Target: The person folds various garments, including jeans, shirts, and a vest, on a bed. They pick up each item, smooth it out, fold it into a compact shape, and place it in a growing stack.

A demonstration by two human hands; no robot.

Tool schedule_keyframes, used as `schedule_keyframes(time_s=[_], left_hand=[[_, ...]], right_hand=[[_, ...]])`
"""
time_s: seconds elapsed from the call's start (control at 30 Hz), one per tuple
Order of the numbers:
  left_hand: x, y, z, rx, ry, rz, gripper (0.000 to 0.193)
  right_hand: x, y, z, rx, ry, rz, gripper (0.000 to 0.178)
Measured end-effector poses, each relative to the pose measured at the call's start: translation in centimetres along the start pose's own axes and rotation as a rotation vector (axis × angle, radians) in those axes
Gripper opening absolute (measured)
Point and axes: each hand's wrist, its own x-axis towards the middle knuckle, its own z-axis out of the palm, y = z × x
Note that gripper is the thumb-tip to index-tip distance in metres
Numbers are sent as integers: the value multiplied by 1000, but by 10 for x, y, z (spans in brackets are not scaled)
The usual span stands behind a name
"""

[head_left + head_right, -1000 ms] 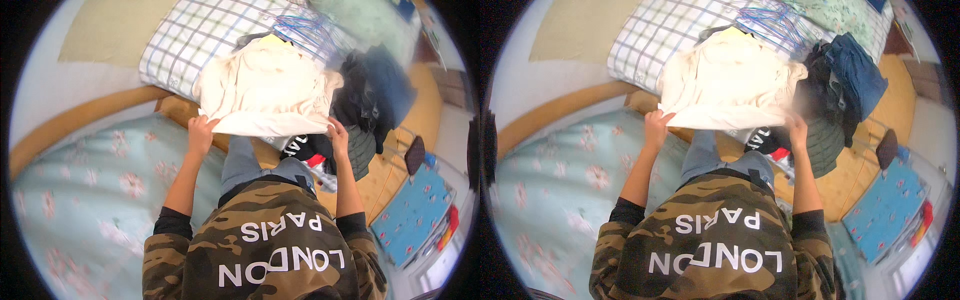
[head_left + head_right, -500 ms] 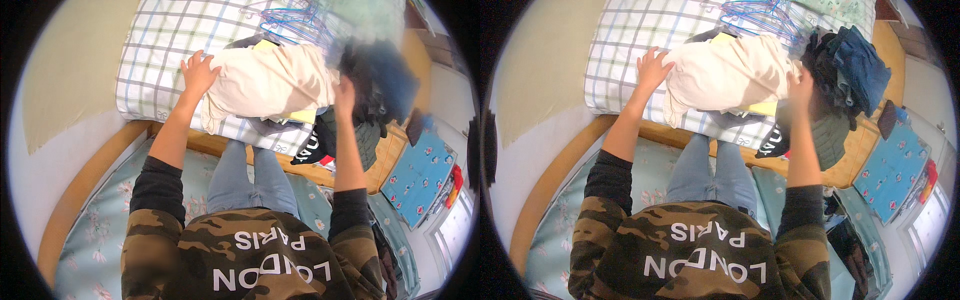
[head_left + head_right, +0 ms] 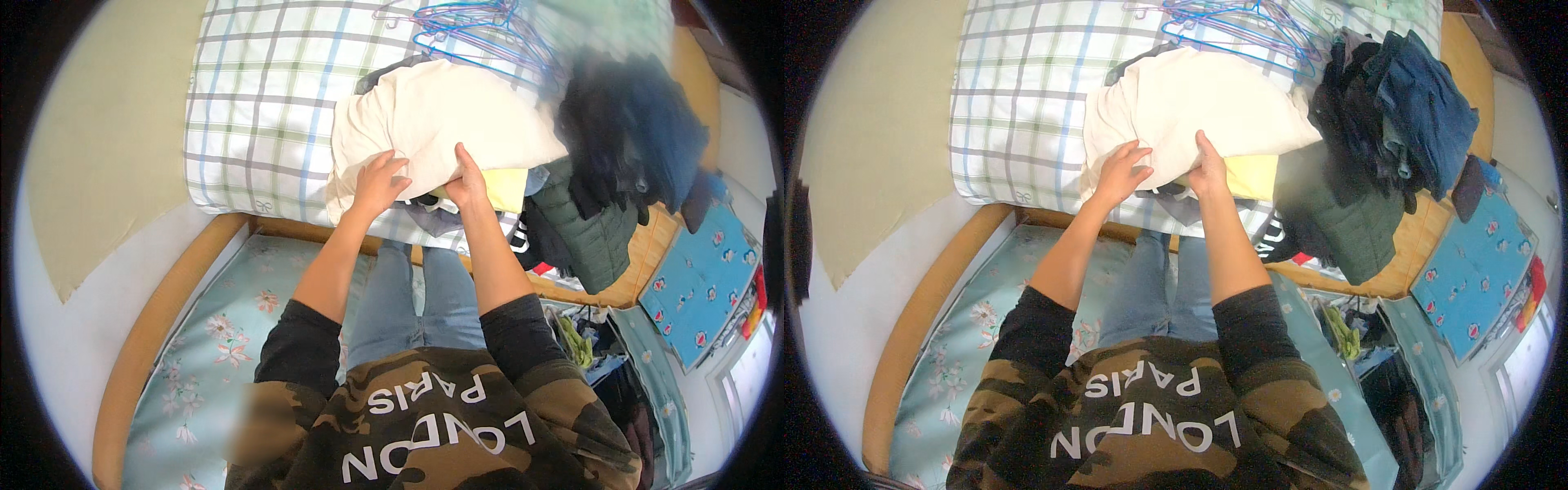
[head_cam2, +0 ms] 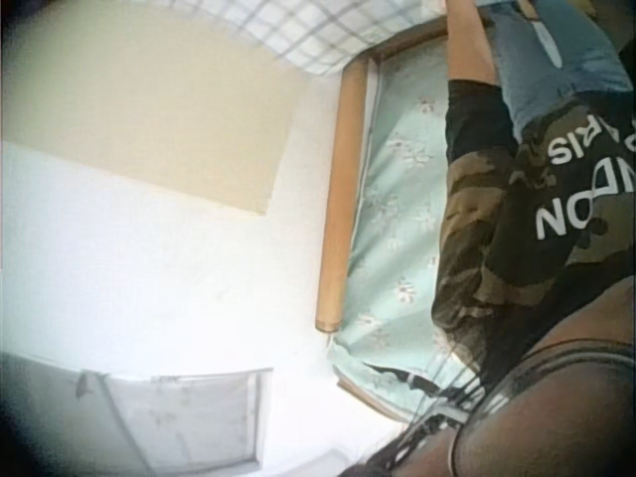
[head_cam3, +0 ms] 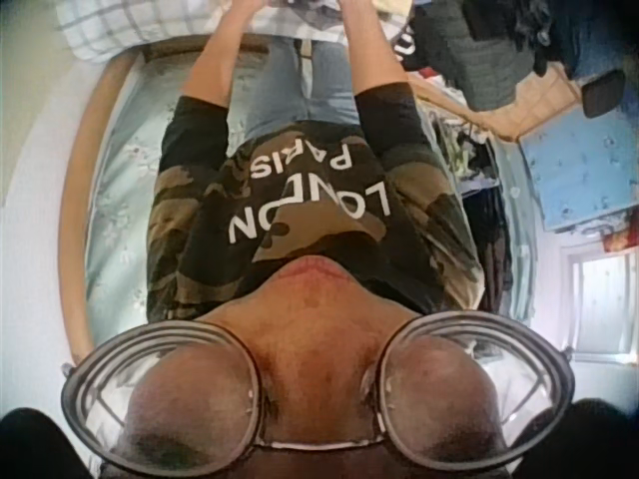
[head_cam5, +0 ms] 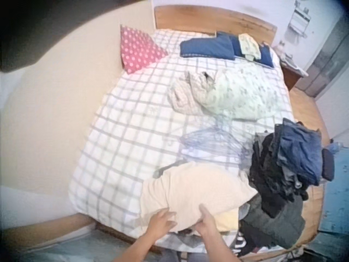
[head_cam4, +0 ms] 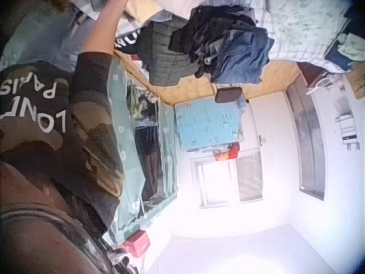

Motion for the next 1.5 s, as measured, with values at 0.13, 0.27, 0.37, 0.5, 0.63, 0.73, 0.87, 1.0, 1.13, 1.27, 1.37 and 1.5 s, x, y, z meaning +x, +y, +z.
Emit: schedule_keyframes(time_s=[0.13,0.27,0.37,0.5,0.63,0.73,0.87,1.0,1.13,1.27,1.37,1.5], left_hand=[[-16,5,-26,-566,186,-308,45],[-59,13,-60,-1418,189,-536,50],[-101,10,-90,-1738,207,-482,49],[-165,13,-126,-1823,317,-523,46],[-182,50,-145,-1817,376,-539,42],[-152,106,-145,-1745,352,-604,40],[-95,186,-135,-1783,84,-411,42],[-49,215,-120,-1862,-169,-410,39],[13,163,-87,-1766,-441,-476,39],[80,65,-56,-1272,-315,-463,42],[107,21,-53,-632,18,-323,49],[95,47,-29,206,353,206,54]], right_hand=[[-51,-8,43,-147,-239,-81,48],[-155,12,66,-513,-358,-23,42],[-219,43,69,-543,-507,76,50],[-257,56,66,-19,-540,582,50],[-263,30,65,-308,-514,468,48],[-260,-19,54,-298,-353,305,43],[-287,-85,22,-364,-251,-76,52],[-319,-91,-7,-310,-186,-191,68],[-260,-32,-32,-305,-106,-229,73],[-137,49,-54,-436,-48,-167,65],[-91,106,-66,-763,147,-116,59],[-108,128,-92,-853,17,-223,51]])
